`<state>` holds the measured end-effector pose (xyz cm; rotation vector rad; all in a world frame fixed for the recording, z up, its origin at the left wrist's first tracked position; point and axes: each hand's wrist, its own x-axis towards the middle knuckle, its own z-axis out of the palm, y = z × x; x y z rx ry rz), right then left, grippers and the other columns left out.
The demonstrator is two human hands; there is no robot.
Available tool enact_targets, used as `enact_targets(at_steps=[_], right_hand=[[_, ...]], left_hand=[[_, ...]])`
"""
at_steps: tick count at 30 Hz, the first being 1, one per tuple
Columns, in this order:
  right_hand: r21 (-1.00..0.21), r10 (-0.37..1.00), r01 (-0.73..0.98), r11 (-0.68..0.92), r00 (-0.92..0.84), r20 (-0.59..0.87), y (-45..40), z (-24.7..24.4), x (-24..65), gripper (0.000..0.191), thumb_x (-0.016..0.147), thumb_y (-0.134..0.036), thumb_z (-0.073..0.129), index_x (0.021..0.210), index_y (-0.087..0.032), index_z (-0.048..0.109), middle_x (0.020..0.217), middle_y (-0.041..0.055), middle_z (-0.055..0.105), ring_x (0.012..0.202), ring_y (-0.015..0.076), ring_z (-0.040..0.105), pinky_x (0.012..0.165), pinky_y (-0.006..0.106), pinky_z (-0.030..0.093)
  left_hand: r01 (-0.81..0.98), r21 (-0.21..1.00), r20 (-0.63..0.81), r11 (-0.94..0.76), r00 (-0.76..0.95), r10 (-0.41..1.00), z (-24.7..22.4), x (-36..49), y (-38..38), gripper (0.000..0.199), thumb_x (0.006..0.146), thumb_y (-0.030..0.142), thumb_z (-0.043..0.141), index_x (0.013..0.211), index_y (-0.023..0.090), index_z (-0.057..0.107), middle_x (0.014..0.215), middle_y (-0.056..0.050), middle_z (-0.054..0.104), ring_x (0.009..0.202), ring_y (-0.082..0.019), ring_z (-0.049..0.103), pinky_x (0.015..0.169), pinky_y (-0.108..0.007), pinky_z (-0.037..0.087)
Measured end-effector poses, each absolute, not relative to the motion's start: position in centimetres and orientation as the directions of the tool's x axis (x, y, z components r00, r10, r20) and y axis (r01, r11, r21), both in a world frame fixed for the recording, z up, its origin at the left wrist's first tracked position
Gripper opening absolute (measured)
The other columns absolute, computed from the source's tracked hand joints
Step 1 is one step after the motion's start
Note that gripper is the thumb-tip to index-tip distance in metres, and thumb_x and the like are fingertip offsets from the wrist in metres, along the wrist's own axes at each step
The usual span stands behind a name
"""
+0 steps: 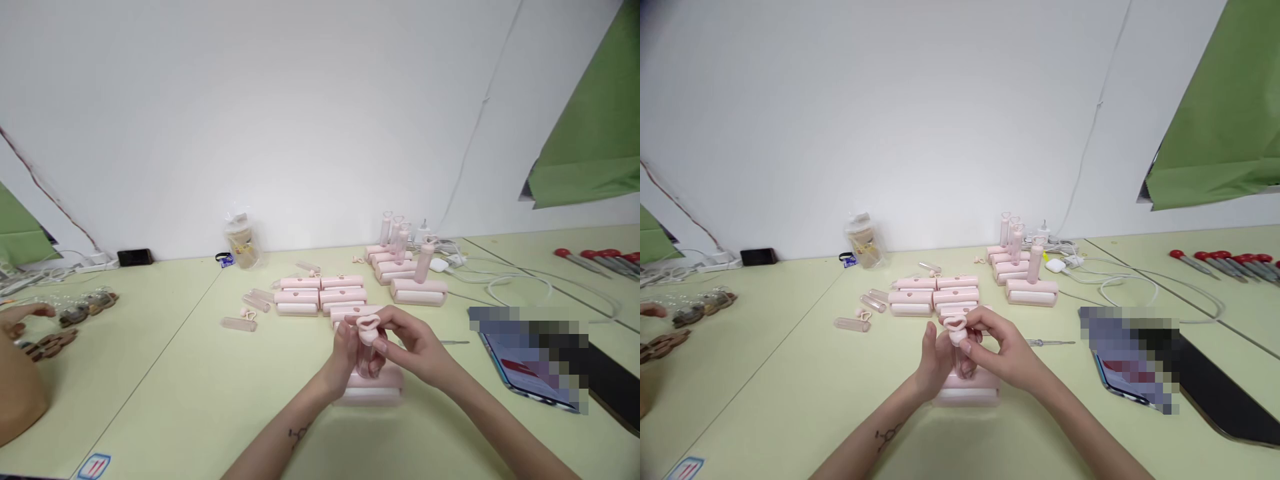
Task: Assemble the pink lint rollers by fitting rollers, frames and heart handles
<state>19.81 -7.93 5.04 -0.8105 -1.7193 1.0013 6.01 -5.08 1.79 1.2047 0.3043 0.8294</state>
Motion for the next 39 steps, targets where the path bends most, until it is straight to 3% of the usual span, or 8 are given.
enact_targets(at_steps=[5,9,13,19,23,27,35,39], right_hand=[[-0.905,0.865,0.026,0.424,-0.306,0.397,-8.0,4.3,19.5,0.013,0.086,-0.034,0.054,0.090,-0.022,0.053,0.103,0.0084,0.063,0.054,0.0123,0.060,0.055,0.029,0.052],[-0.903,0.861,-0.003,0.429,-0.301,0.410,-8.2,4.2,19.3,0.012,0.086,-0.034,0.054,0.090,-0.022,0.051,0.096,0.0074,0.064,0.053,0.0125,0.060,0.054,0.030,0.052],[-0.882,0.848,0.085,0.463,-0.331,0.414,-7.7,5.6,19.5,0.015,0.080,-0.033,0.061,0.087,-0.021,0.055,0.077,0.0024,0.061,0.060,0.0156,0.060,0.055,0.029,0.051],[-0.884,0.826,0.216,0.414,-0.498,0.264,-6.8,7.6,19.6,0.019,0.085,-0.035,0.054,0.093,-0.022,0.066,0.086,0.0047,0.066,0.065,0.0152,0.064,0.049,0.022,0.050],[-0.883,0.833,0.167,0.439,-0.443,0.330,-7.2,7.1,18.8,0.030,0.088,-0.037,0.048,0.072,-0.020,0.067,0.059,0.0026,0.062,0.050,0.0134,0.060,0.033,0.018,0.042],[-0.895,0.860,0.112,0.431,-0.353,0.370,-7.5,6.4,18.2,0.037,0.087,-0.040,0.049,0.060,-0.021,0.064,0.053,0.0019,0.059,0.046,0.0142,0.060,0.035,0.022,0.047],[-0.748,0.787,0.261,0.610,-0.307,0.535,-7.7,6.6,18.1,0.038,0.089,-0.034,0.047,0.057,-0.020,0.063,0.058,0.0031,0.062,0.051,0.0141,0.057,0.044,0.024,0.046],[-0.723,0.768,0.264,0.638,-0.286,0.573,-7.7,6.5,17.9,0.029,0.089,-0.030,0.047,0.069,-0.021,0.066,0.064,0.0036,0.064,0.051,0.0141,0.057,0.044,0.025,0.047]], left_hand=[[-0.409,0.908,0.227,0.089,0.660,0.716,1.7,6.1,-5.2,0.072,0.064,0.085,0.026,0.065,0.016,0.047,0.046,0.004,0.038,0.042,-0.008,0.034,0.043,-0.022,0.030],[-0.404,0.909,0.209,0.100,0.650,0.731,1.8,6.1,-5.3,0.072,0.063,0.085,0.028,0.064,0.016,0.048,0.045,0.004,0.038,0.041,-0.008,0.034,0.043,-0.022,0.028],[-0.407,0.905,0.180,0.123,0.629,0.756,1.9,6.1,-5.4,0.074,0.061,0.086,0.028,0.071,0.016,0.050,0.046,0.005,0.039,0.040,-0.008,0.034,0.040,-0.022,0.026],[-0.390,0.910,0.148,0.142,0.624,0.767,1.6,6.3,-5.3,0.081,0.059,0.088,0.021,0.067,0.015,0.052,0.045,0.003,0.042,0.038,-0.008,0.035,0.039,-0.022,0.025],[-0.381,0.914,0.136,0.144,0.619,0.773,2.0,6.4,-5.4,0.082,0.058,0.090,0.017,0.062,0.015,0.052,0.042,0.003,0.041,0.039,-0.009,0.035,0.038,-0.022,0.024],[-0.356,0.919,0.090,0.170,0.609,0.788,2.4,6.5,-5.6,0.079,0.060,0.088,0.015,0.061,0.017,0.048,0.039,0.004,0.037,0.037,-0.009,0.034,0.039,-0.022,0.023],[-0.389,0.918,0.181,0.081,0.592,0.786,1.7,6.4,-5.7,0.077,0.063,0.086,0.023,0.059,0.015,0.052,0.044,0.000,0.045,0.042,-0.010,0.039,0.042,-0.023,0.028],[-0.353,0.929,0.116,0.106,0.554,0.825,2.1,6.6,-6.1,0.063,0.061,0.079,0.044,0.054,0.016,0.048,0.045,0.002,0.041,0.040,-0.008,0.035,0.040,-0.022,0.025]])
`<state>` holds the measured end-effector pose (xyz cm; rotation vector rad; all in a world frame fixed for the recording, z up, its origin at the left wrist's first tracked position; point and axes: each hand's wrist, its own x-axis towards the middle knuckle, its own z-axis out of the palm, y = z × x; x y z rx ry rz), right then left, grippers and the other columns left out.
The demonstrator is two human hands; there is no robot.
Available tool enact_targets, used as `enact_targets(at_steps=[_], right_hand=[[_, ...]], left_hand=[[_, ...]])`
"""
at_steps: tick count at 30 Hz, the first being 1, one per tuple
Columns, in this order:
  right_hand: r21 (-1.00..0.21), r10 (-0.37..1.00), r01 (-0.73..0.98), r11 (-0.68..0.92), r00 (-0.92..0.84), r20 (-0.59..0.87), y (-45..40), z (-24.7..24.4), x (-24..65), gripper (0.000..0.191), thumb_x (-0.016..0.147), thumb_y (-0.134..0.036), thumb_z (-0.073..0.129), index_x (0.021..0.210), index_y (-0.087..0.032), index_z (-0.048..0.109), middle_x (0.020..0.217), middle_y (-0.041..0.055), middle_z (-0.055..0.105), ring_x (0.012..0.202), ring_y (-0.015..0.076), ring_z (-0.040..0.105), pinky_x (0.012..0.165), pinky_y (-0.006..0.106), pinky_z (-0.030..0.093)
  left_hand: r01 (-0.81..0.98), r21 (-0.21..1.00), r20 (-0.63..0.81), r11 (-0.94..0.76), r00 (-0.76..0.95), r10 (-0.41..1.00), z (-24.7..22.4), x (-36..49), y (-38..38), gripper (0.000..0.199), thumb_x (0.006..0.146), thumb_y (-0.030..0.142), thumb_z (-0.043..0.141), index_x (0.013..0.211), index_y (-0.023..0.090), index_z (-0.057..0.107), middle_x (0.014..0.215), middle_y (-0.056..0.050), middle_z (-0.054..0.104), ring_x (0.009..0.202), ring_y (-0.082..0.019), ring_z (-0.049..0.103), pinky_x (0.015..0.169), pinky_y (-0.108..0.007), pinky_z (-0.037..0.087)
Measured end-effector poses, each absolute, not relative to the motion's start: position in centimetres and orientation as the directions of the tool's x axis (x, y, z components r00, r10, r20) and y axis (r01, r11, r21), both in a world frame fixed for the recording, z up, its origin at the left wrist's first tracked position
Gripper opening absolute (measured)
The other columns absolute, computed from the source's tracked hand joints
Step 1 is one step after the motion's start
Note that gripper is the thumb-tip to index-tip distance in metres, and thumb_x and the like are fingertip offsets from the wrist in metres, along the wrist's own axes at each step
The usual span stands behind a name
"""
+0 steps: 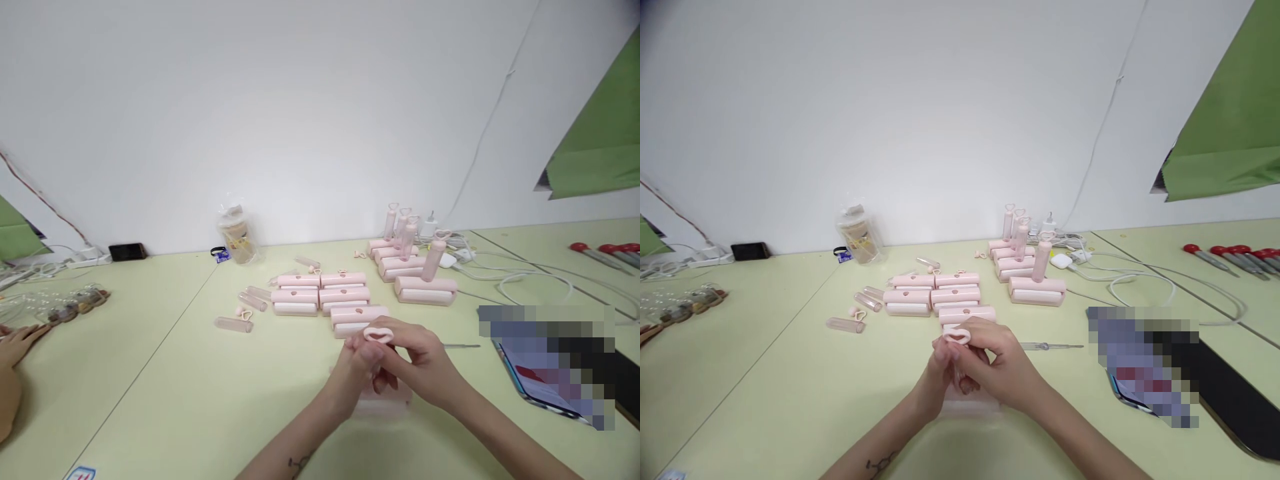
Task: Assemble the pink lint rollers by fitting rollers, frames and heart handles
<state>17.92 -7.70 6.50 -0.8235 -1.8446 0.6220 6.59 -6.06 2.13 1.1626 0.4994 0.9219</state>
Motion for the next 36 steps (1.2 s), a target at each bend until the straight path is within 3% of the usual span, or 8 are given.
enact_targets(at_steps=[3,11,16,20,24,27,29,36], right_hand=[[-0.733,0.769,0.235,0.638,-0.229,0.597,-7.9,6.1,17.6,0.024,0.089,-0.028,0.046,0.081,-0.023,0.068,0.066,0.0040,0.065,0.057,0.0171,0.061,0.045,0.026,0.049],[-0.651,0.701,0.265,0.711,-0.211,0.681,-8.0,5.6,17.6,0.022,0.089,-0.025,0.046,0.089,-0.024,0.068,0.082,0.0063,0.072,0.079,0.0211,0.066,0.065,0.031,0.053],[-0.691,0.723,0.217,0.690,-0.250,0.644,-8.2,5.6,17.7,0.020,0.089,-0.022,0.045,0.095,-0.024,0.065,0.093,0.0066,0.071,0.088,0.0212,0.063,0.071,0.032,0.051],[-0.750,0.783,0.232,0.620,-0.249,0.570,-8.2,5.5,17.5,0.022,0.091,-0.028,0.042,0.093,-0.022,0.063,0.106,0.0090,0.066,0.098,0.0230,0.059,0.081,0.035,0.048],[-0.794,0.821,0.242,0.558,-0.303,0.484,-7.9,5.2,17.7,0.029,0.092,-0.036,0.039,0.088,-0.023,0.064,0.101,0.0070,0.066,0.098,0.0219,0.059,0.082,0.034,0.048],[-0.755,0.811,0.319,0.573,-0.357,0.464,-7.6,5.8,18.3,0.027,0.088,-0.040,0.047,0.103,-0.023,0.062,0.112,0.0084,0.062,0.107,0.0242,0.054,0.088,0.037,0.045],[-0.701,0.792,0.381,0.603,-0.389,0.470,-7.2,6.6,18.6,0.031,0.084,-0.036,0.052,0.112,-0.023,0.058,0.117,0.0088,0.059,0.111,0.0250,0.051,0.091,0.039,0.043],[-0.597,0.665,0.374,0.710,-0.634,0.395,-5.6,9.4,18.6,0.027,0.084,-0.023,0.048,0.106,-0.020,0.063,0.113,0.0088,0.060,0.107,0.0212,0.053,0.089,0.035,0.043]], left_hand=[[-0.358,0.924,0.069,0.134,0.501,0.863,2.7,7.1,-6.6,0.056,0.062,0.073,0.049,0.056,0.018,0.044,0.045,0.006,0.035,0.039,-0.006,0.029,0.039,-0.021,0.020],[-0.347,0.924,-0.029,0.162,0.359,0.933,3.7,7.8,-7.1,0.047,0.058,0.062,0.060,0.063,0.020,0.040,0.049,0.007,0.034,0.043,-0.006,0.028,0.041,-0.022,0.020],[-0.398,0.907,0.004,0.139,0.336,0.942,3.5,8.0,-7.2,0.046,0.060,0.060,0.061,0.067,0.019,0.042,0.052,0.006,0.039,0.044,-0.007,0.031,0.041,-0.021,0.021],[-0.416,0.899,0.004,0.138,0.322,0.947,2.9,8.1,-7.2,0.052,0.060,0.068,0.058,0.071,0.020,0.042,0.051,0.008,0.037,0.043,-0.006,0.028,0.040,-0.020,0.020],[-0.361,0.932,0.076,0.042,0.307,0.949,2.5,7.8,-7.0,0.057,0.057,0.074,0.056,0.064,0.020,0.042,0.047,0.009,0.031,0.041,-0.006,0.026,0.038,-0.021,0.017],[-0.366,0.930,0.157,-0.018,0.354,0.922,2.4,7.6,-7.0,0.061,0.054,0.080,0.052,0.056,0.020,0.040,0.044,0.008,0.028,0.039,-0.005,0.024,0.037,-0.021,0.017],[-0.373,0.928,0.167,-0.019,0.367,0.915,2.1,7.7,-6.9,0.064,0.053,0.083,0.048,0.051,0.020,0.037,0.042,0.008,0.027,0.037,-0.004,0.022,0.035,-0.021,0.016],[-0.361,0.932,0.162,-0.020,0.368,0.916,0.7,8.1,-6.3,0.069,0.057,0.087,0.034,0.036,0.022,0.029,0.032,0.006,0.024,0.029,-0.004,0.022,0.032,-0.023,0.011]])
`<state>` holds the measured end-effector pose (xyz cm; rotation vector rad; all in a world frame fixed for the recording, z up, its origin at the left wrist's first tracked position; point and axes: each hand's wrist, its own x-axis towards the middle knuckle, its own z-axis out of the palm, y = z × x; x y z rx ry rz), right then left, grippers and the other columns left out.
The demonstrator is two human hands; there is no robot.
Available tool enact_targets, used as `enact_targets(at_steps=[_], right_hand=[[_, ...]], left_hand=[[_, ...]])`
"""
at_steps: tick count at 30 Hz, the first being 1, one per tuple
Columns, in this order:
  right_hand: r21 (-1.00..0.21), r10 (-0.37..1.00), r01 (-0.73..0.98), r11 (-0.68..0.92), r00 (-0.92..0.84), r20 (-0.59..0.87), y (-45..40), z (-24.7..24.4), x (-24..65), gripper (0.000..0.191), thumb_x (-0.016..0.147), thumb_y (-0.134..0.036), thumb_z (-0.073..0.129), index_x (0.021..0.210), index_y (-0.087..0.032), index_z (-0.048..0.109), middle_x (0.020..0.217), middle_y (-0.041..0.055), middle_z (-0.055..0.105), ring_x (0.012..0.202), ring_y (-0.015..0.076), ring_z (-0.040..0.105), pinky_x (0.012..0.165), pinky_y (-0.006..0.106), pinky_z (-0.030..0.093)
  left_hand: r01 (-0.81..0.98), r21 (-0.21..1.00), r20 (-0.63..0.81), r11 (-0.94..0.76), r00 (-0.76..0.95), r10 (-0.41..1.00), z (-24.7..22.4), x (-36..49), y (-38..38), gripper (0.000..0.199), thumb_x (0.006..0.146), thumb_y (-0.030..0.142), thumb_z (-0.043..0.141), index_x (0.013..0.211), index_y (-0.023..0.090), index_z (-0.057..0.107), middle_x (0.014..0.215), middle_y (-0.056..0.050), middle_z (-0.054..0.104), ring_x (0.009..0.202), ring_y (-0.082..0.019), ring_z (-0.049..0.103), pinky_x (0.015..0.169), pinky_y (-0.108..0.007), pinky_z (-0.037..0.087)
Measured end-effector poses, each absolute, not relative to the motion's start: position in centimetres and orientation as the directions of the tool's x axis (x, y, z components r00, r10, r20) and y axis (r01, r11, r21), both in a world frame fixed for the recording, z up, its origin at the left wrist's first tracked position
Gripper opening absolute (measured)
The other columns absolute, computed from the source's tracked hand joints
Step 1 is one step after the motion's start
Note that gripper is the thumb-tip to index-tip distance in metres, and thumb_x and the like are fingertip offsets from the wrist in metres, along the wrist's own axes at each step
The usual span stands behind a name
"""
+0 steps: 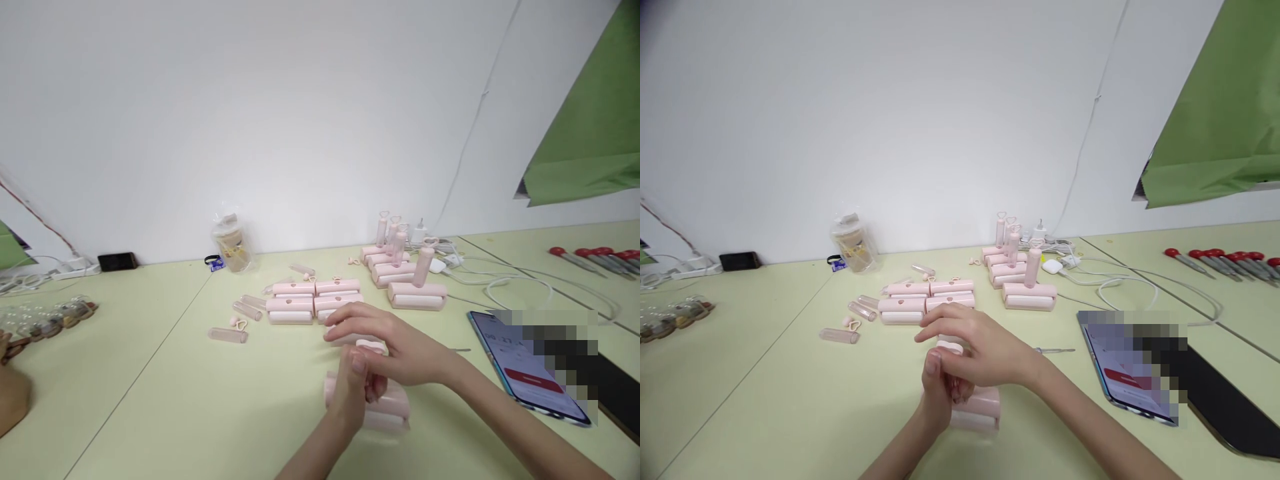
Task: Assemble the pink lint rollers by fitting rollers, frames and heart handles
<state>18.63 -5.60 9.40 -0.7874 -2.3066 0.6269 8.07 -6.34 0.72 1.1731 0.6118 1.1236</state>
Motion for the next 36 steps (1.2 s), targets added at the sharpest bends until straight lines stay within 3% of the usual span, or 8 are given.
enact_targets(at_steps=[5,9,13,19,24,26,32,36], right_hand=[[-0.750,0.722,0.326,0.576,-0.633,0.280,-6.2,8.6,18.3,0.035,0.092,-0.024,0.032,0.106,-0.020,0.064,0.109,0.0061,0.064,0.099,0.0187,0.059,0.084,0.031,0.047],[-0.833,0.764,0.276,0.480,-0.598,0.242,-6.2,7.7,18.3,0.036,0.091,-0.030,0.033,0.095,-0.019,0.068,0.101,0.0064,0.069,0.099,0.0231,0.060,0.082,0.035,0.048],[-0.921,0.786,0.221,0.321,-0.604,0.129,-6.2,7.7,18.0,0.037,0.089,-0.037,0.036,0.088,-0.018,0.069,0.098,0.0091,0.069,0.092,0.0245,0.062,0.057,0.026,0.052],[-0.979,0.801,0.121,0.163,-0.596,0.060,-6.5,7.6,17.5,0.036,0.088,-0.035,0.038,0.079,-0.018,0.069,0.095,0.0076,0.068,0.078,0.0180,0.063,0.047,0.018,0.047],[-0.987,0.849,0.118,0.106,-0.528,0.028,-6.8,6.7,17.2,0.023,0.087,-0.029,0.043,0.085,-0.020,0.064,0.103,0.0049,0.063,0.058,0.0090,0.057,0.045,0.017,0.045],[-0.989,0.880,0.118,0.088,-0.474,0.022,-7.0,6.3,17.2,0.017,0.086,-0.029,0.045,0.090,-0.021,0.059,0.095,0.0035,0.063,0.047,0.0063,0.052,0.042,0.018,0.044],[-0.939,0.886,0.129,0.320,-0.391,0.248,-7.4,5.1,17.5,0.017,0.084,-0.032,0.049,0.096,-0.022,0.055,0.087,0.0031,0.059,0.048,0.0097,0.053,0.040,0.020,0.044],[-0.867,0.859,0.160,0.472,-0.304,0.411,-7.7,4.6,16.9,0.019,0.088,-0.030,0.040,0.086,-0.022,0.057,0.089,0.0045,0.061,0.067,0.0161,0.060,0.059,0.027,0.050]], left_hand=[[-0.340,0.939,0.067,0.056,0.341,0.937,1.5,7.8,-6.7,0.064,0.056,0.084,0.043,0.044,0.022,0.031,0.033,0.008,0.024,0.032,-0.005,0.022,0.033,-0.021,0.012],[-0.328,0.937,-0.001,0.117,0.334,0.943,2.1,7.9,-6.8,0.063,0.052,0.083,0.045,0.047,0.022,0.033,0.033,0.008,0.024,0.032,-0.005,0.022,0.034,-0.021,0.012],[-0.313,0.935,-0.063,0.168,0.319,0.946,2.1,8.1,-6.9,0.063,0.052,0.084,0.041,0.044,0.022,0.032,0.032,0.008,0.024,0.032,-0.005,0.020,0.035,-0.021,0.012],[-0.333,0.922,-0.100,0.199,0.292,0.951,2.2,8.0,-7.2,0.066,0.050,0.085,0.044,0.040,0.022,0.028,0.034,0.006,0.027,0.035,-0.005,0.025,0.036,-0.021,0.013],[-0.360,0.917,-0.046,0.169,0.325,0.944,1.5,7.8,-6.9,0.064,0.052,0.081,0.048,0.040,0.021,0.032,0.033,0.006,0.029,0.033,-0.006,0.027,0.035,-0.020,0.015],[-0.374,0.912,-0.034,0.166,0.335,0.941,1.4,7.8,-6.7,0.065,0.050,0.084,0.046,0.043,0.020,0.036,0.033,0.007,0.028,0.031,-0.005,0.026,0.033,-0.020,0.015],[-0.421,0.896,0.008,0.140,0.331,0.944,1.0,8.0,-6.5,0.071,0.047,0.089,0.036,0.056,0.020,0.044,0.034,0.009,0.028,0.029,-0.005,0.023,0.031,-0.019,0.018],[-0.399,0.904,-0.023,0.157,0.321,0.947,0.7,7.7,-6.6,0.065,0.048,0.075,0.058,0.077,0.018,0.051,0.044,0.010,0.036,0.035,-0.005,0.029,0.034,-0.018,0.021]])
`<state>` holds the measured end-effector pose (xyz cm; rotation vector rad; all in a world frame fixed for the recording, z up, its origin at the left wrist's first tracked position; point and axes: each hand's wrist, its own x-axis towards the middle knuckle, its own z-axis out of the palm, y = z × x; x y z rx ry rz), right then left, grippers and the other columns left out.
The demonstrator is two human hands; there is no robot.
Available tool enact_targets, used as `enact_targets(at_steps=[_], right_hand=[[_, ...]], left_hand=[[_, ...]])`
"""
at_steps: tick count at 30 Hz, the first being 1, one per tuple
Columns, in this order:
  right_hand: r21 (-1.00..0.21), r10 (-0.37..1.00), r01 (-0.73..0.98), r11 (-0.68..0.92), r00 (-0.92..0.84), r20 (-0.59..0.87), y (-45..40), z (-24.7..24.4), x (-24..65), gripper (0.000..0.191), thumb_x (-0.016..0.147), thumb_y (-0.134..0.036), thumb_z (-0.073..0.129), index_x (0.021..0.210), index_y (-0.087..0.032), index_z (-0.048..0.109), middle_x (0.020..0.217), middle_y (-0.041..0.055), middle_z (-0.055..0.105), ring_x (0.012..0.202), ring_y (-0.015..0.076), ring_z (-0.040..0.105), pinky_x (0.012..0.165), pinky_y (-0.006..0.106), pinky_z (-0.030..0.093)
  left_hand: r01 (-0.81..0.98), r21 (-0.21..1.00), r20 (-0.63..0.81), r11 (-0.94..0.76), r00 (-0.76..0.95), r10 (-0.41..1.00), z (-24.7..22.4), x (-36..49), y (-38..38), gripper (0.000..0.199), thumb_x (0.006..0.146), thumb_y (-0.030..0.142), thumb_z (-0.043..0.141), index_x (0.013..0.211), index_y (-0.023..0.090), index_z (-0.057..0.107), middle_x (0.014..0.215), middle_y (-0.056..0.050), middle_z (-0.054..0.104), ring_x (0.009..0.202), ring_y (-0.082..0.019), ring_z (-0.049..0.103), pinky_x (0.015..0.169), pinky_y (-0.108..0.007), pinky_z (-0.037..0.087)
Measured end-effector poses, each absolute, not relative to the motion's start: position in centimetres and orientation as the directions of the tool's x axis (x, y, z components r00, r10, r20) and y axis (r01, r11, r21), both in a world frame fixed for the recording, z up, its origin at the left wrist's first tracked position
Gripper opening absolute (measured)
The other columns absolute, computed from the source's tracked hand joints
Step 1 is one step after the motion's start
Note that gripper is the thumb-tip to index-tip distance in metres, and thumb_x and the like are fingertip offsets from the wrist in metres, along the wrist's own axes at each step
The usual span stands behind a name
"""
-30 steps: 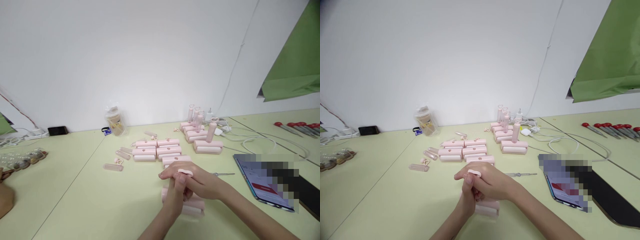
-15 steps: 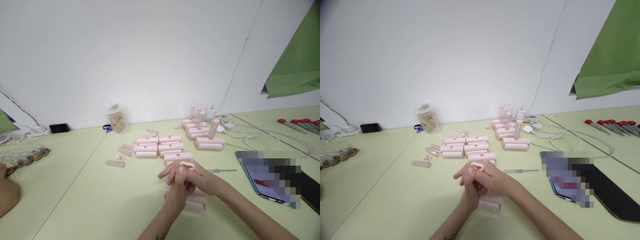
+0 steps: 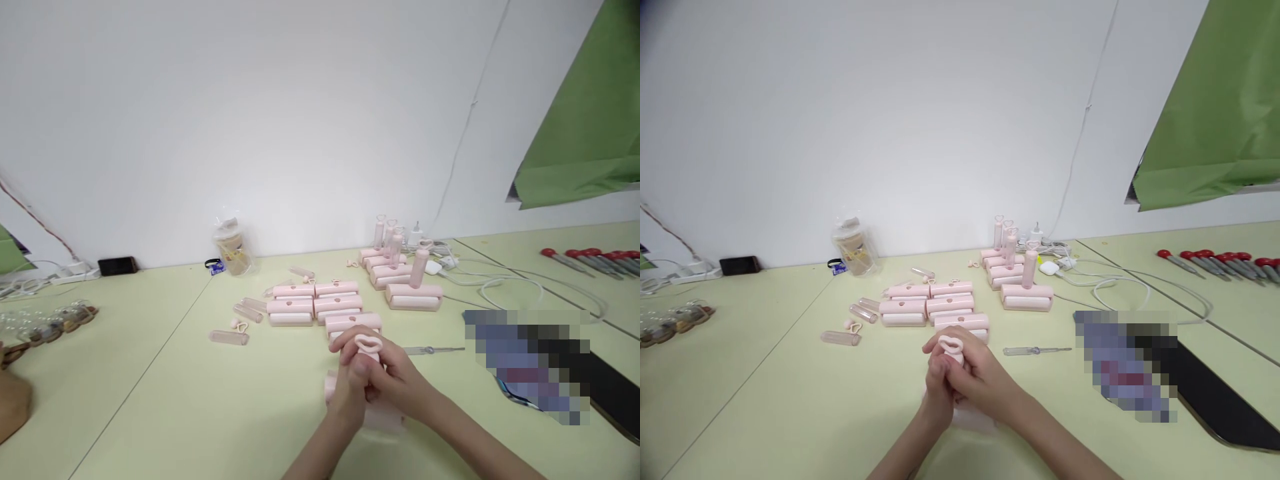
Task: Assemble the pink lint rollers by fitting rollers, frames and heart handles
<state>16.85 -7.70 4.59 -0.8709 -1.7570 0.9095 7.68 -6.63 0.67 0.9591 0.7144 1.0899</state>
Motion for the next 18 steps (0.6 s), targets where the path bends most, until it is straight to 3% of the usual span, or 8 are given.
enact_targets(at_steps=[3,7,10,13,18], right_hand=[[-0.776,0.803,0.218,0.592,-0.242,0.544,-7.7,4.6,16.3,0.017,0.083,-0.023,0.041,0.076,-0.023,0.056,0.091,0.0043,0.064,0.089,0.0214,0.059,0.080,0.034,0.046],[-0.796,0.831,0.248,0.551,-0.246,0.499,-7.7,4.3,16.6,0.014,0.079,-0.019,0.044,0.080,-0.023,0.058,0.095,0.0045,0.064,0.092,0.0221,0.058,0.082,0.036,0.045],[-0.883,0.880,0.181,0.434,-0.294,0.373,-7.8,3.8,17.2,0.023,0.082,-0.021,0.044,0.100,-0.022,0.059,0.104,0.0063,0.061,0.093,0.0216,0.058,0.072,0.032,0.050],[-0.929,0.905,0.129,0.347,-0.304,0.296,-7.8,3.9,17.6,0.040,0.080,-0.024,0.051,0.120,-0.026,0.048,0.112,0.0063,0.057,0.092,0.0210,0.059,0.061,0.027,0.051],[-0.826,0.881,0.313,0.469,-0.224,0.416,-8.0,5.0,17.7,0.021,0.078,-0.025,0.058,0.100,-0.024,0.058,0.103,0.0051,0.058,0.100,0.0233,0.056,0.083,0.034,0.048]], left_hand=[[-0.366,0.913,-0.058,0.181,0.323,0.945,1.0,7.5,-6.8,0.050,0.056,0.060,0.065,0.078,0.017,0.051,0.052,0.008,0.040,0.040,-0.006,0.033,0.038,-0.018,0.023],[-0.361,0.921,-0.021,0.148,0.334,0.942,1.7,7.3,-7.0,0.043,0.062,0.055,0.063,0.078,0.018,0.049,0.059,0.005,0.046,0.045,-0.007,0.037,0.040,-0.019,0.027],[-0.365,0.926,0.048,0.097,0.370,0.928,1.6,7.3,-6.8,0.050,0.057,0.062,0.064,0.073,0.018,0.047,0.051,0.008,0.039,0.039,-0.005,0.030,0.038,-0.019,0.023],[-0.376,0.925,0.122,0.045,0.408,0.905,0.8,7.5,-6.5,0.059,0.049,0.073,0.062,0.065,0.019,0.043,0.045,0.011,0.033,0.037,-0.004,0.025,0.037,-0.019,0.020],[-0.364,0.931,0.211,-0.023,0.485,0.849,0.4,7.2,-5.9,0.070,0.057,0.088,0.027,0.055,0.020,0.040,0.040,0.008,0.030,0.037,-0.008,0.029,0.040,-0.022,0.025]])
